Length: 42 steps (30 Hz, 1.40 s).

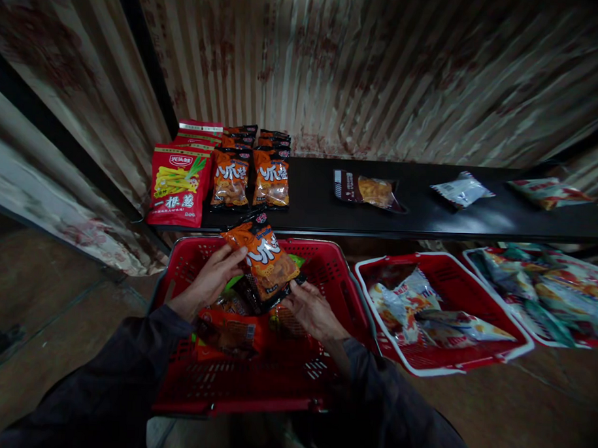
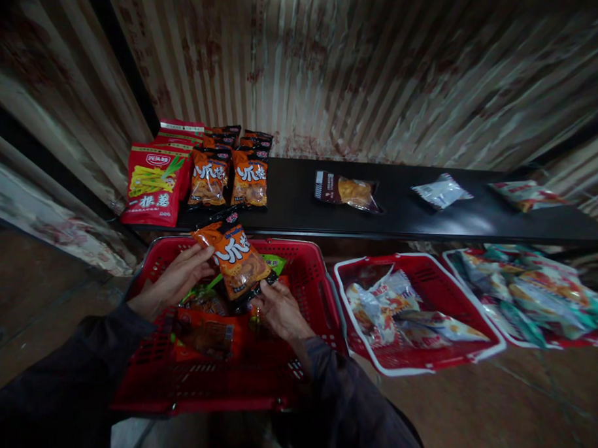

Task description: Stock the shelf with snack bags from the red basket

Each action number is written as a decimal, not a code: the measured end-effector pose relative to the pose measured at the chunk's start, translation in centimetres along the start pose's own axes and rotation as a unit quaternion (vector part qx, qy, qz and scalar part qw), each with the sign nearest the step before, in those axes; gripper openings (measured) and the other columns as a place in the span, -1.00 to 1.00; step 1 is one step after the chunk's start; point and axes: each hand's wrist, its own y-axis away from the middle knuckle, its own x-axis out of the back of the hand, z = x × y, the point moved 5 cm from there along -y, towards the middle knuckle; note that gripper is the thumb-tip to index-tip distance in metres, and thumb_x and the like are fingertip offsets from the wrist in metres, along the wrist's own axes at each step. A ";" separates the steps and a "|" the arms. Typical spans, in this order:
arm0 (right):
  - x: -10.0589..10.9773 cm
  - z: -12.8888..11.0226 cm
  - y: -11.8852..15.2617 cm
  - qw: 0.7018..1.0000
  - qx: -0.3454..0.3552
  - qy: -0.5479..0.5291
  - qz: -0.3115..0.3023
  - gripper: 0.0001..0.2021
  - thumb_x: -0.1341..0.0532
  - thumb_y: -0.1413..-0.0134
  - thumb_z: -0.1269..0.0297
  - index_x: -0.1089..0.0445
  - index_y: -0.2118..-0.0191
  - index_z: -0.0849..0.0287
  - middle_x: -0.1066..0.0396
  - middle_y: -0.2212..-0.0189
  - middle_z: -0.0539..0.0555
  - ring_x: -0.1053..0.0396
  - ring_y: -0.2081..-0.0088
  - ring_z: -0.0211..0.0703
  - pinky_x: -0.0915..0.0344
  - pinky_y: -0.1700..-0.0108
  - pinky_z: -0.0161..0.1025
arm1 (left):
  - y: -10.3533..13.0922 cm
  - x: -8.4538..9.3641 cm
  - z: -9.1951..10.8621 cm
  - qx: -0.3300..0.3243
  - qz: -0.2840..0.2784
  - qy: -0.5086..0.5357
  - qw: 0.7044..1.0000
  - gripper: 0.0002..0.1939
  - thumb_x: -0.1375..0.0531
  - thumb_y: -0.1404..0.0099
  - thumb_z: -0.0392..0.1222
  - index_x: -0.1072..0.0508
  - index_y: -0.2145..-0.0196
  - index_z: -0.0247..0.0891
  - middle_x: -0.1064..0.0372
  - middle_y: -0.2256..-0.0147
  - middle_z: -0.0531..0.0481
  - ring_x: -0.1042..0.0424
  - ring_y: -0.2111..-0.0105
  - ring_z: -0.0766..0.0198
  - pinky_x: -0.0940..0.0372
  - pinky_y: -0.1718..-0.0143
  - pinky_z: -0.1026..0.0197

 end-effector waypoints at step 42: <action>0.8 -0.1 0.0 0.998 0.052 -0.001 0.047 -0.74 -0.43 0.24 0.14 -0.48 0.37 0.11 -0.55 0.36 0.02 -0.48 0.39 -0.15 -0.40 0.41 -0.24 | -0.3 1.2 0.9 -0.051 0.103 0.117 0.986 -0.70 -0.41 0.11 -0.17 -0.43 0.42 -0.29 -0.51 0.38 0.01 -0.47 0.40 0.30 -0.34 0.37 0.28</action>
